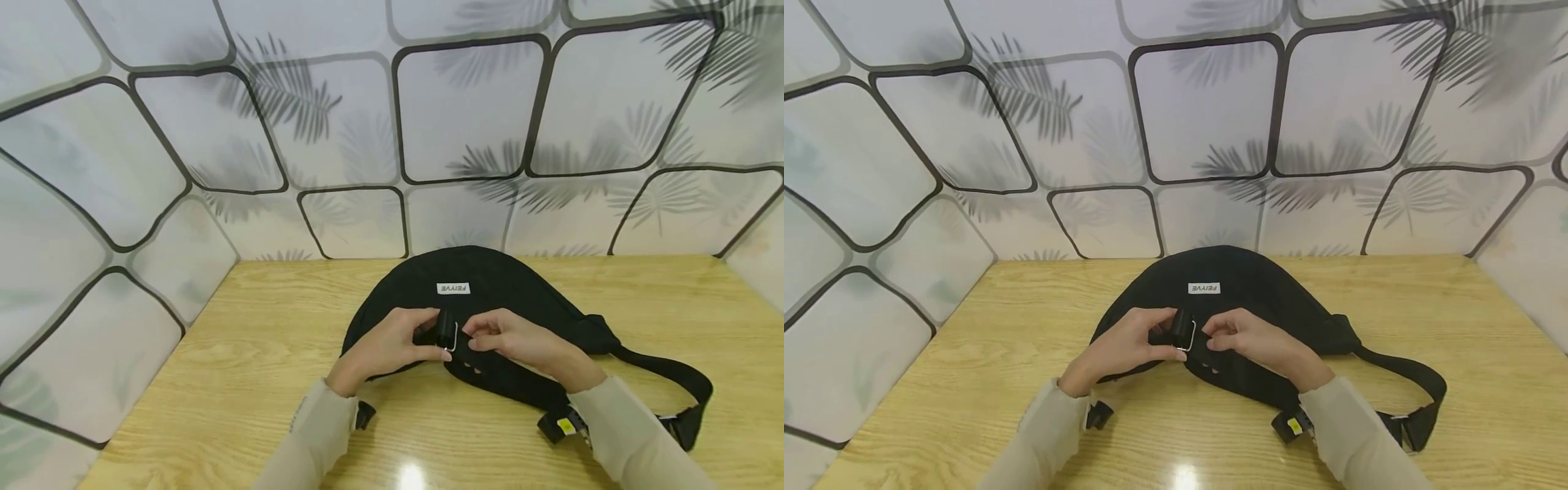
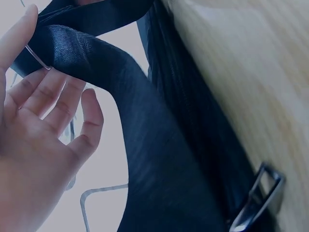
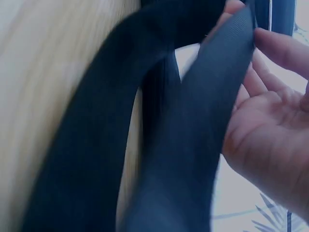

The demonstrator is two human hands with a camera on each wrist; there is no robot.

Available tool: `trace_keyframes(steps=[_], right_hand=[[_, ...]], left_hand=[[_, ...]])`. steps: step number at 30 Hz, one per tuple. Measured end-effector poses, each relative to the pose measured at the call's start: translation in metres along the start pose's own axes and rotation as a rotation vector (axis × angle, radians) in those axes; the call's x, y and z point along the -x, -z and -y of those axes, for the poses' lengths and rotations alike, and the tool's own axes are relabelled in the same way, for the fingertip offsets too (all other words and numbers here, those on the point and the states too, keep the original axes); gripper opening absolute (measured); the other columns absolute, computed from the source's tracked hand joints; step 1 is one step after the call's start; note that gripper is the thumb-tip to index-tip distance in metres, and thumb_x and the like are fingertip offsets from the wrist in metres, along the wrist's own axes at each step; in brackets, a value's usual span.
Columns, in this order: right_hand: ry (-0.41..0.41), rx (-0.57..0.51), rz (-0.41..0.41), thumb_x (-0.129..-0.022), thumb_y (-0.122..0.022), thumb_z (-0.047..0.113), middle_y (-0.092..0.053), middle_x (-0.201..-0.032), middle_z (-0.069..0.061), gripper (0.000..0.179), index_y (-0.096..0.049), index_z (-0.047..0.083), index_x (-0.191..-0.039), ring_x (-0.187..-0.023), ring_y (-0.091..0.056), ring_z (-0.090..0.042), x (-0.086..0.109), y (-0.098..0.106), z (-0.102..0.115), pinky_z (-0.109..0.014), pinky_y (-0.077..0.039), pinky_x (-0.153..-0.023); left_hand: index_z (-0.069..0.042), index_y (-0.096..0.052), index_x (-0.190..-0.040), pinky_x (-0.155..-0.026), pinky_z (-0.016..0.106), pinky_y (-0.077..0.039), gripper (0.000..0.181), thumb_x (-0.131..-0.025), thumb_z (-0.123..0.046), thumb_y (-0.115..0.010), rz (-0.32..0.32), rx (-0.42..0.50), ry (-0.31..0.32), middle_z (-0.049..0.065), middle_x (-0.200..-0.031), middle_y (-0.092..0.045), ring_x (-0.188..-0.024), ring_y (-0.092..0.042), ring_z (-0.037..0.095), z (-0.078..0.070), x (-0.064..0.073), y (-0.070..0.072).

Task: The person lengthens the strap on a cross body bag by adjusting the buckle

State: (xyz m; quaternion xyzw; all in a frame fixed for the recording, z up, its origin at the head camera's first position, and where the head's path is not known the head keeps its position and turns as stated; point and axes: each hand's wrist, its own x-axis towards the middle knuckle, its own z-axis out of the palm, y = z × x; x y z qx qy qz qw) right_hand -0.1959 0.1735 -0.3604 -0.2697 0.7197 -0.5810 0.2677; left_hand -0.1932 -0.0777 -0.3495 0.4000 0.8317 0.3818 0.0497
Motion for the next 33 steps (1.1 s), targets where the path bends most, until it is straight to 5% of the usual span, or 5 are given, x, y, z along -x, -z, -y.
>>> trace_keyframes(steps=[5, 14, 26, 33], right_hand=[[-0.045, 0.103, -0.016, -0.1, -0.057, 0.003, -0.043, -0.063, 0.009, 0.017, -0.063, -0.012, -0.107, -0.049, -0.025, -0.005, 0.005, 0.009, 0.001, -0.022, -0.024, -0.051], [0.025, 0.071, 0.0, -0.098, -0.057, -0.003, -0.042, -0.064, 0.009, 0.015, -0.057, -0.017, -0.102, -0.056, -0.035, -0.005, 0.004, 0.01, -0.003, -0.023, -0.032, -0.057], [0.054, -0.039, -0.112, -0.1, -0.055, -0.003, -0.069, -0.083, -0.002, 0.006, -0.06, -0.007, -0.1, -0.083, -0.059, -0.013, -0.002, -0.008, 0.002, -0.026, -0.048, -0.079], [0.014, 0.038, -0.065, -0.101, -0.056, 0.003, -0.069, -0.087, -0.005, 0.014, -0.059, -0.01, -0.108, -0.084, -0.062, -0.015, 0.001, -0.002, 0.001, -0.028, -0.048, -0.082]], left_hand=[[-0.011, -0.067, -0.111, -0.064, 0.022, -0.037, 0.027, -0.089, -0.02, -0.081, -0.018, -0.01, 0.0, -0.007, -0.08, -0.058, -0.064, -0.042, 0.005, -0.001, 0.001, 0.005], [-0.009, -0.067, -0.115, -0.063, 0.022, -0.037, 0.03, -0.091, -0.02, -0.08, -0.005, 0.012, 0.022, -0.006, -0.082, -0.059, -0.064, -0.043, 0.005, -0.002, 0.0, 0.004], [-0.01, -0.063, -0.098, -0.06, 0.021, -0.038, 0.021, -0.091, -0.019, -0.08, 0.031, 0.045, 0.061, -0.006, -0.082, -0.064, -0.065, -0.048, 0.006, -0.004, -0.002, -0.004], [-0.011, -0.062, -0.096, -0.064, 0.022, -0.038, 0.021, -0.091, -0.02, -0.08, 0.009, 0.03, 0.039, -0.006, -0.083, -0.064, -0.069, -0.051, 0.011, -0.004, -0.001, 0.0]])
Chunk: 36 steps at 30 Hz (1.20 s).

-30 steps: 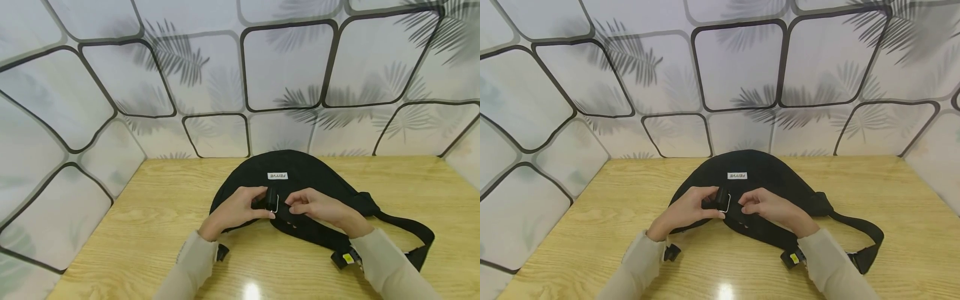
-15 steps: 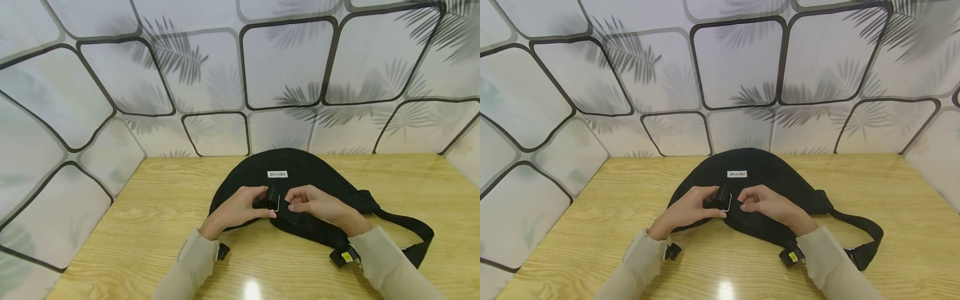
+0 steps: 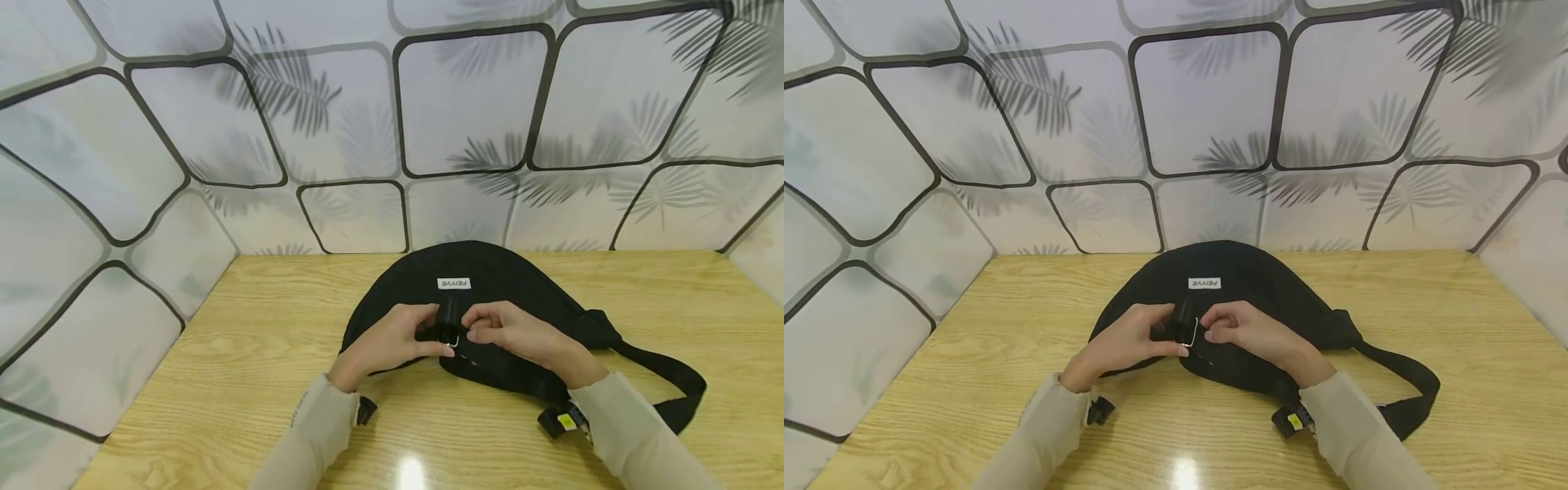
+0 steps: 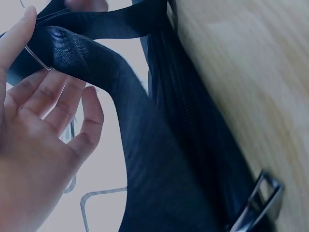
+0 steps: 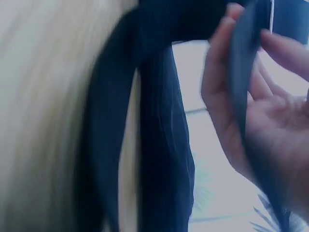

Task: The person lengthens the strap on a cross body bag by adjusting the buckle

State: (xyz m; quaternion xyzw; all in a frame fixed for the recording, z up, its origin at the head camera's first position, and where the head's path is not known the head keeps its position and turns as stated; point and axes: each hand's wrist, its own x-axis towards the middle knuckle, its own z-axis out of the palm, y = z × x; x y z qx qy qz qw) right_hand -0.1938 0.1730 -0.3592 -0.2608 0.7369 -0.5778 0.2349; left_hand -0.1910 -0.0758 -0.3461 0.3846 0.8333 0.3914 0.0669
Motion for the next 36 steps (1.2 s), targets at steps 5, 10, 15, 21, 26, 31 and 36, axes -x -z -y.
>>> trace_keyframes(steps=[5, 10, 15, 21, 26, 31, 36], right_hand=[[0.035, 0.004, 0.112, -0.1, -0.053, -0.006, -0.072, -0.095, -0.017, 0.016, -0.058, -0.017, -0.11, -0.082, -0.069, -0.019, 0.002, 0.008, -0.002, -0.029, -0.055, -0.077], [0.051, -0.003, 0.075, -0.099, -0.054, -0.008, -0.072, -0.094, -0.017, 0.012, -0.059, -0.015, -0.106, -0.081, -0.069, -0.02, 0.001, 0.003, 0.0, -0.029, -0.055, -0.073], [0.028, -0.07, -0.018, -0.099, -0.053, -0.009, -0.072, -0.099, -0.019, 0.013, -0.051, -0.015, -0.11, -0.083, -0.071, -0.023, -0.001, -0.006, 0.004, -0.031, -0.057, -0.075], [0.017, -0.09, -0.12, -0.1, -0.054, -0.006, -0.073, -0.106, -0.02, 0.019, -0.047, -0.012, -0.116, -0.095, -0.07, -0.021, -0.003, -0.015, 0.007, -0.03, -0.054, -0.085], [0.031, -0.095, -0.169, -0.097, -0.057, -0.008, -0.073, -0.094, -0.011, 0.017, -0.049, -0.009, -0.111, -0.091, -0.069, -0.017, -0.005, -0.018, 0.008, -0.028, -0.054, -0.084], [0.052, -0.075, -0.162, -0.095, -0.061, -0.007, -0.07, -0.091, -0.008, 0.024, -0.049, -0.013, -0.115, -0.088, -0.067, -0.015, -0.005, -0.016, 0.007, -0.026, -0.052, -0.085], [0.066, -0.03, -0.125, -0.092, -0.07, -0.002, -0.068, -0.096, -0.012, 0.046, -0.047, -0.017, -0.129, -0.085, -0.066, -0.017, -0.006, -0.019, 0.008, -0.029, -0.055, -0.078]], left_hand=[[-0.01, -0.059, -0.092, -0.059, 0.023, -0.035, 0.023, -0.092, -0.021, -0.079, -0.019, -0.021, -0.008, -0.005, -0.079, -0.058, -0.064, -0.044, 0.01, 0.001, 0.002, 0.005], [-0.009, -0.061, -0.095, -0.06, 0.022, -0.036, 0.021, -0.092, -0.021, -0.078, -0.006, -0.004, 0.002, -0.004, -0.08, -0.06, -0.065, -0.047, 0.009, 0.0, 0.001, 0.003], [-0.007, -0.067, -0.112, -0.068, 0.022, -0.044, 0.025, -0.092, -0.018, -0.078, 0.015, 0.029, 0.022, 0.0, -0.096, -0.071, -0.076, -0.058, 0.007, -0.002, -0.001, -0.001], [-0.004, -0.065, -0.124, -0.075, 0.022, -0.048, 0.037, -0.092, -0.018, -0.078, 0.026, 0.014, 0.029, 0.005, -0.106, -0.074, -0.087, -0.064, 0.006, -0.001, -0.001, -0.005], [-0.001, -0.063, -0.127, -0.079, 0.022, -0.05, 0.044, -0.089, -0.013, -0.081, 0.054, -0.007, 0.026, 0.007, -0.11, -0.072, -0.092, -0.066, 0.007, 0.001, -0.001, -0.003], [-0.001, -0.067, -0.119, -0.076, 0.022, -0.05, 0.035, -0.088, -0.012, -0.081, 0.04, -0.073, 0.029, 0.007, -0.105, -0.072, -0.089, -0.067, 0.012, 0.0, 0.0, 0.001], [-0.001, -0.071, -0.109, -0.07, 0.022, -0.047, 0.025, -0.09, -0.016, -0.08, 0.003, -0.107, 0.018, 0.006, -0.097, -0.073, -0.082, -0.064, 0.011, 0.001, 0.001, 0.002]])
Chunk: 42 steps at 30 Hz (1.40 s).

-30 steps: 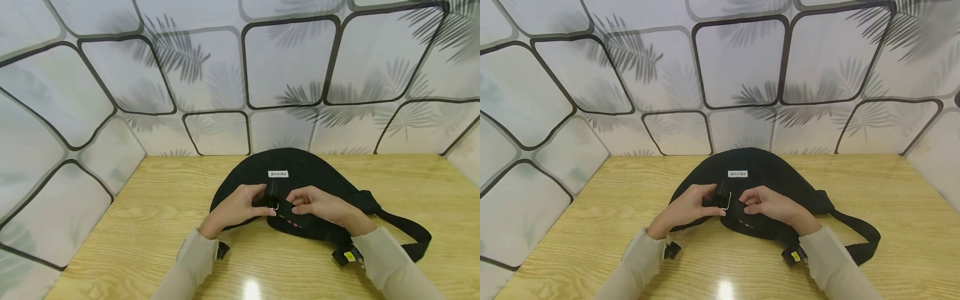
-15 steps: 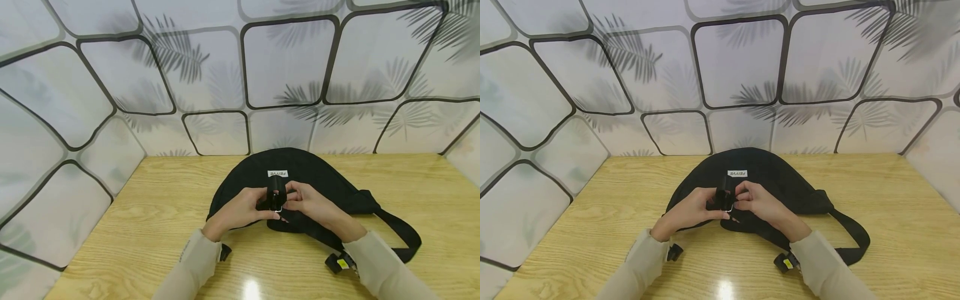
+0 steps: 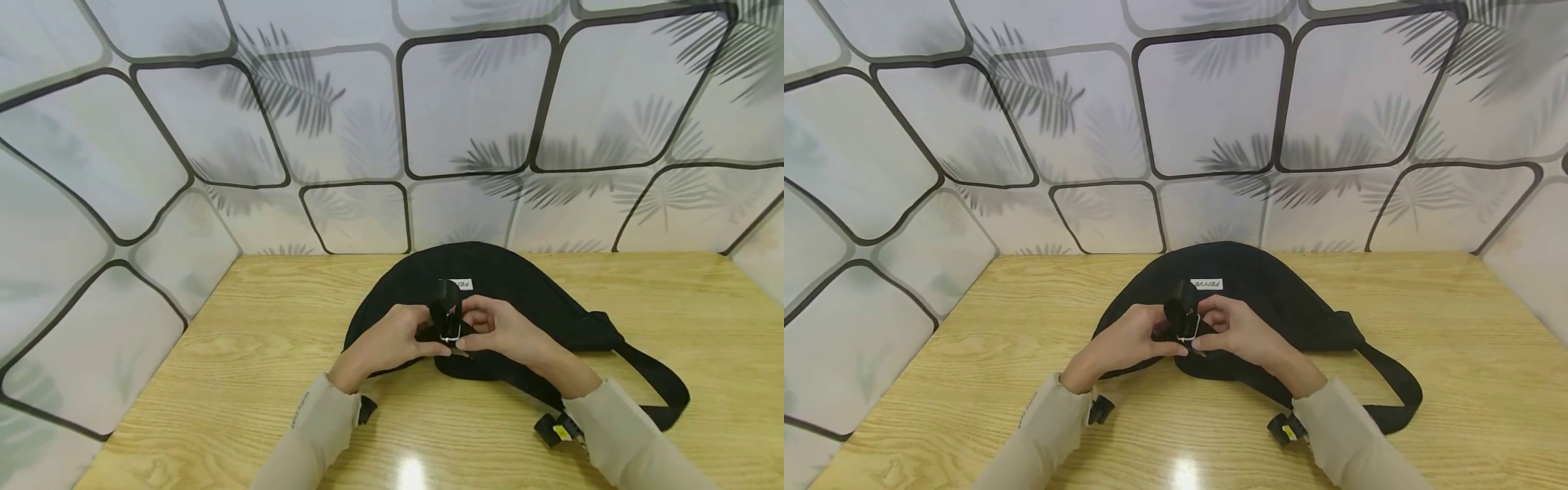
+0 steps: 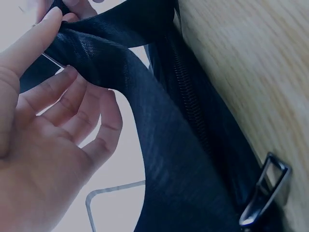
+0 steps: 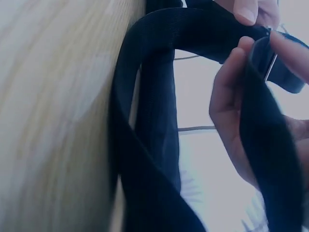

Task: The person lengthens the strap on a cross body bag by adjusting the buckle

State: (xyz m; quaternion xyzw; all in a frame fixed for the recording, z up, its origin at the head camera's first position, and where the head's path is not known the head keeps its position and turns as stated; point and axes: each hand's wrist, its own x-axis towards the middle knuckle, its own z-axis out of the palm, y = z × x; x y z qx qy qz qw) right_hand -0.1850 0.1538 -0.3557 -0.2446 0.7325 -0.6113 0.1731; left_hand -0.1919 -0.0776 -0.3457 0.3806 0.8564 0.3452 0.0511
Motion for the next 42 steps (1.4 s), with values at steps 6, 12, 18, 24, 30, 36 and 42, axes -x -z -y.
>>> trace_keyframes(steps=[6, 12, 18, 24, 30, 36, 42], right_hand=[[0.074, 0.196, -0.033, -0.092, -0.078, 0.012, -0.069, -0.108, -0.014, 0.051, -0.052, -0.013, -0.128, -0.093, -0.069, -0.02, 0.001, -0.01, 0.004, -0.032, -0.055, -0.079], [0.116, 0.385, -0.115, -0.091, -0.079, 0.017, -0.073, -0.105, -0.007, 0.042, -0.061, -0.004, -0.121, -0.091, -0.07, -0.016, 0.003, -0.014, 0.007, -0.033, -0.052, -0.078], [0.133, 0.417, -0.116, -0.09, -0.08, 0.019, -0.072, -0.095, 0.0, 0.039, -0.064, -0.002, -0.118, -0.077, -0.066, -0.012, 0.005, -0.01, 0.009, -0.029, -0.049, -0.068], [0.137, 0.437, -0.091, -0.089, -0.079, 0.018, -0.071, -0.091, 0.002, 0.039, -0.064, -0.002, -0.119, -0.075, -0.065, -0.012, 0.006, -0.005, 0.013, -0.031, -0.049, -0.066], [0.126, 0.486, -0.088, -0.088, -0.079, 0.022, -0.071, -0.088, 0.004, 0.038, -0.065, 0.0, -0.116, -0.075, -0.064, -0.01, 0.008, -0.002, 0.016, -0.03, -0.049, -0.067], [0.112, 0.484, -0.091, -0.087, -0.079, 0.02, -0.07, -0.087, 0.003, 0.036, -0.066, 0.0, -0.114, -0.07, -0.06, -0.012, 0.01, 0.003, 0.018, -0.03, -0.046, -0.064], [0.092, 0.496, -0.097, -0.086, -0.08, 0.02, -0.068, -0.085, 0.004, 0.035, -0.065, 0.001, -0.111, -0.073, -0.061, -0.013, 0.013, 0.008, 0.018, -0.03, -0.047, -0.066]], left_hand=[[-0.002, -0.072, -0.111, -0.067, 0.023, -0.044, 0.023, -0.092, -0.015, -0.078, -0.001, -0.001, 0.004, 0.003, -0.095, -0.071, -0.076, -0.055, 0.009, -0.002, 0.0, 0.001], [-0.002, -0.072, -0.113, -0.067, 0.023, -0.044, 0.025, -0.094, -0.018, -0.076, 0.007, 0.007, 0.003, 0.003, -0.097, -0.071, -0.077, -0.054, 0.008, -0.003, -0.001, 0.0], [-0.003, -0.072, -0.111, -0.069, 0.022, -0.046, 0.024, -0.094, -0.02, -0.076, 0.012, -0.002, -0.022, 0.002, -0.098, -0.071, -0.079, -0.057, 0.009, -0.001, -0.001, 0.001], [0.001, -0.069, -0.122, -0.08, 0.023, -0.051, 0.035, -0.094, -0.018, -0.076, 0.02, -0.01, -0.033, 0.008, -0.111, -0.071, -0.094, -0.065, 0.013, 0.001, 0.0, 0.004], [0.003, -0.066, -0.126, -0.082, 0.024, -0.051, 0.037, -0.096, -0.017, -0.074, 0.046, -0.025, -0.014, 0.011, -0.114, -0.07, -0.097, -0.066, 0.017, -0.001, 0.002, 0.006], [0.001, -0.068, -0.125, -0.083, 0.026, -0.052, 0.034, -0.097, -0.018, -0.073, 0.059, -0.043, 0.002, 0.009, -0.112, -0.07, -0.098, -0.065, 0.016, 0.001, 0.004, 0.008], [0.003, -0.069, -0.122, -0.086, 0.031, -0.053, 0.032, -0.097, -0.017, -0.073, 0.06, -0.072, -0.008, 0.011, -0.113, -0.07, -0.099, -0.066, 0.02, 0.004, 0.006, 0.011]])
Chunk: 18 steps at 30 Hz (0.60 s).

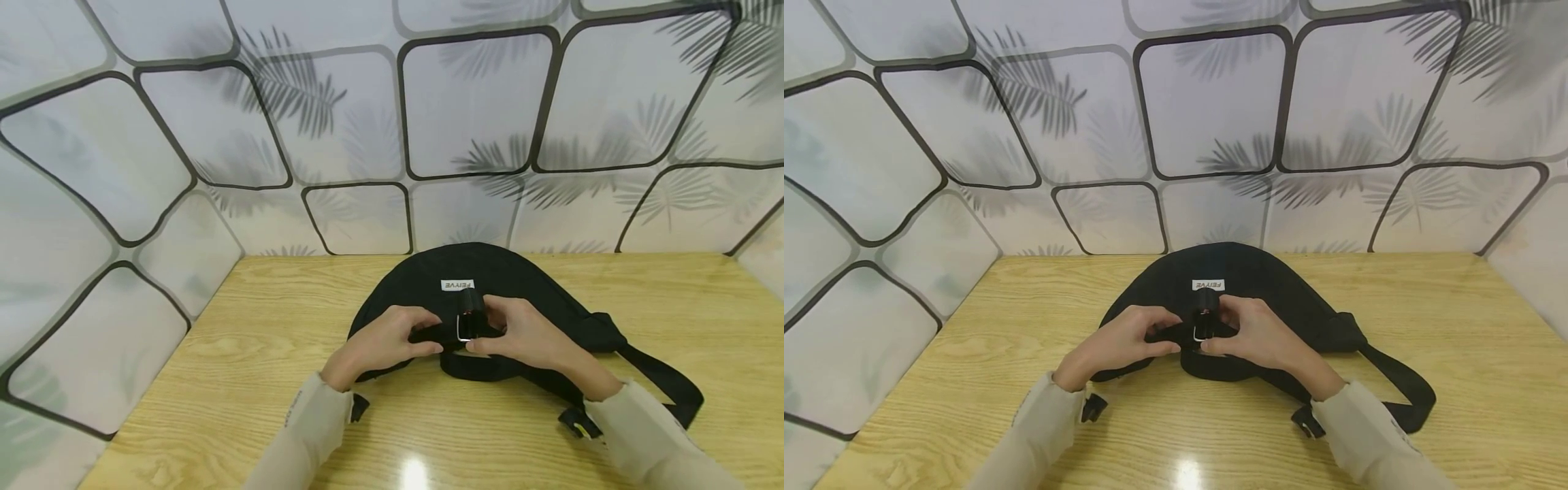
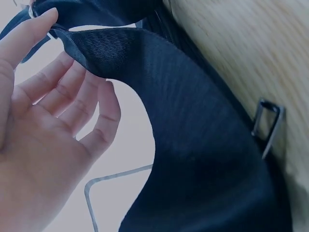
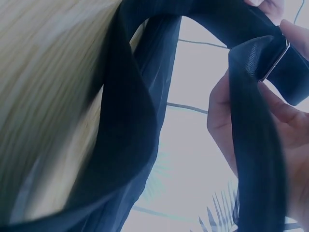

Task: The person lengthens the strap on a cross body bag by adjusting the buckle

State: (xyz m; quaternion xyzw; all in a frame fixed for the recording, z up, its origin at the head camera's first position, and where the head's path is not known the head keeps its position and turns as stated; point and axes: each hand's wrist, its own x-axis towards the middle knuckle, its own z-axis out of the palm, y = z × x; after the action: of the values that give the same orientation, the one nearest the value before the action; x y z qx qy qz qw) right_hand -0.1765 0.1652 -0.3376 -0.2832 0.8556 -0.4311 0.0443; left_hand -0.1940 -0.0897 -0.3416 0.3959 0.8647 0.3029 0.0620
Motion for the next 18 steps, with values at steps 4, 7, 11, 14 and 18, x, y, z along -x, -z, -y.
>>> trace_keyframes(steps=[4, 7, 11, 14, 18], right_hand=[[-0.005, 0.0, 0.002, -0.086, -0.08, 0.02, -0.069, -0.088, 0.003, 0.035, -0.064, 0.001, -0.11, -0.078, -0.063, -0.013, 0.002, 0.004, -0.002, -0.03, -0.048, -0.068], [-0.003, 0.016, 0.003, -0.085, -0.081, 0.02, -0.068, -0.088, 0.004, 0.034, -0.064, 0.002, -0.109, -0.079, -0.063, -0.013, 0.005, 0.007, -0.002, -0.03, -0.048, -0.069], [0.004, 0.03, 0.008, -0.085, -0.081, 0.021, -0.067, -0.086, 0.005, 0.035, -0.064, 0.002, -0.109, -0.077, -0.063, -0.012, 0.007, 0.009, -0.003, -0.03, -0.049, -0.068], [0.006, 0.032, 0.008, -0.084, -0.082, 0.02, -0.067, -0.087, 0.005, 0.039, -0.065, 0.001, -0.113, -0.077, -0.063, -0.012, 0.008, 0.01, -0.004, -0.031, -0.05, -0.069], [0.002, 0.05, -0.004, -0.083, -0.082, 0.021, -0.066, -0.085, 0.005, 0.039, -0.066, 0.001, -0.113, -0.075, -0.061, -0.012, 0.011, 0.012, -0.007, -0.03, -0.049, -0.068]], left_hand=[[0.004, -0.068, -0.123, -0.089, 0.034, -0.053, 0.033, -0.097, -0.017, -0.072, 0.002, -0.004, 0.007, 0.013, -0.116, -0.07, -0.103, -0.066, 0.023, 0.001, 0.003, 0.002], [0.004, -0.068, -0.123, -0.089, 0.033, -0.053, 0.033, -0.097, -0.017, -0.072, 0.005, -0.015, 0.009, 0.014, -0.117, -0.069, -0.104, -0.066, 0.024, 0.0, 0.006, 0.004], [0.005, -0.068, -0.122, -0.089, 0.032, -0.053, 0.033, -0.097, -0.016, -0.072, 0.009, -0.033, 0.006, 0.014, -0.116, -0.069, -0.104, -0.066, 0.024, 0.0, 0.01, 0.005], [0.005, -0.068, -0.123, -0.09, 0.032, -0.053, 0.033, -0.097, -0.016, -0.072, 0.013, -0.05, 0.005, 0.015, -0.117, -0.069, -0.106, -0.066, 0.025, 0.002, 0.013, 0.007], [0.005, -0.067, -0.124, -0.092, 0.034, -0.053, 0.034, -0.098, -0.016, -0.071, 0.015, -0.073, 0.001, 0.016, -0.119, -0.069, -0.108, -0.066, 0.026, 0.004, 0.017, 0.01]])
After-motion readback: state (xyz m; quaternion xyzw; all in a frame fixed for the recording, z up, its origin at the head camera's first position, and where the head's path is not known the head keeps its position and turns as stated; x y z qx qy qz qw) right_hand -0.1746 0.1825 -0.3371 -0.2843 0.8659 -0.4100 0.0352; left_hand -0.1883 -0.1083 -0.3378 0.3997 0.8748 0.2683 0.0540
